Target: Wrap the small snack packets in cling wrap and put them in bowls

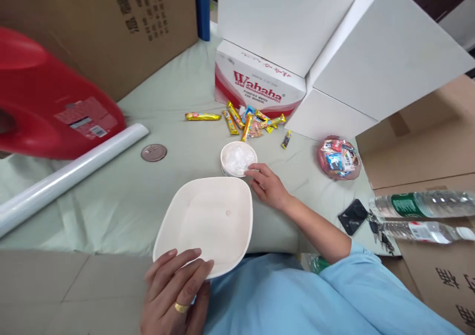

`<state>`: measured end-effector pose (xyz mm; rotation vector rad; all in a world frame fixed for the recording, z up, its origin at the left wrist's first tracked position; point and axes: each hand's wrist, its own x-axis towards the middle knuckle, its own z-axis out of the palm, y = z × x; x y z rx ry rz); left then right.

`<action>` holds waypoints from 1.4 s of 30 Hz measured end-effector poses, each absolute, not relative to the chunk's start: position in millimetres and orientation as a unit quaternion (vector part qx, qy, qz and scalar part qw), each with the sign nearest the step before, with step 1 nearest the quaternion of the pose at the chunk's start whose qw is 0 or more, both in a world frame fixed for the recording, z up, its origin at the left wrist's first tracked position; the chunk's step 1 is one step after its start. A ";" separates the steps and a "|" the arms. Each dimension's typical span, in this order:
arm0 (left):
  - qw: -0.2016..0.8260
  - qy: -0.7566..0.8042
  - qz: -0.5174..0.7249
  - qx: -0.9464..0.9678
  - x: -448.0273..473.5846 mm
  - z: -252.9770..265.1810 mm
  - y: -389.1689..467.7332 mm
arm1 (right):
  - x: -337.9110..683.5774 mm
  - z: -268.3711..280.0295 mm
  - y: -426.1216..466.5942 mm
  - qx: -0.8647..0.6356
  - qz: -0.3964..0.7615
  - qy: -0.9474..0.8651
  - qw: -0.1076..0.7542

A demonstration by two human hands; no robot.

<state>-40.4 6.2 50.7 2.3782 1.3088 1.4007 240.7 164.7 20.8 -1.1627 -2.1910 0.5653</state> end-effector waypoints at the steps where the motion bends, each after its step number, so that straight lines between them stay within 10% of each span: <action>1: 0.056 0.414 0.459 0.784 -33.9 52.4 7.9 | 248.8 23.8 155.2 -0.453 0.220 -0.802 0.320; 10: 0.164 0.258 0.427 0.851 37.1 36.3 36.1 | 346.0 24.4 79.0 -0.643 0.400 -0.414 0.504; 20: 0.128 0.249 0.377 0.883 167.6 -0.1 99.6 | 395.7 3.6 46.2 -0.722 0.234 -0.349 0.549; 29: 0.100 0.356 0.383 0.847 110.0 -34.6 81.4 | 461.6 2.3 69.9 -0.772 -0.095 -0.518 0.354; 42: 0.094 0.398 0.315 0.856 73.7 -53.9 78.2 | 503.4 -5.7 88.6 -0.889 -0.120 -0.439 0.042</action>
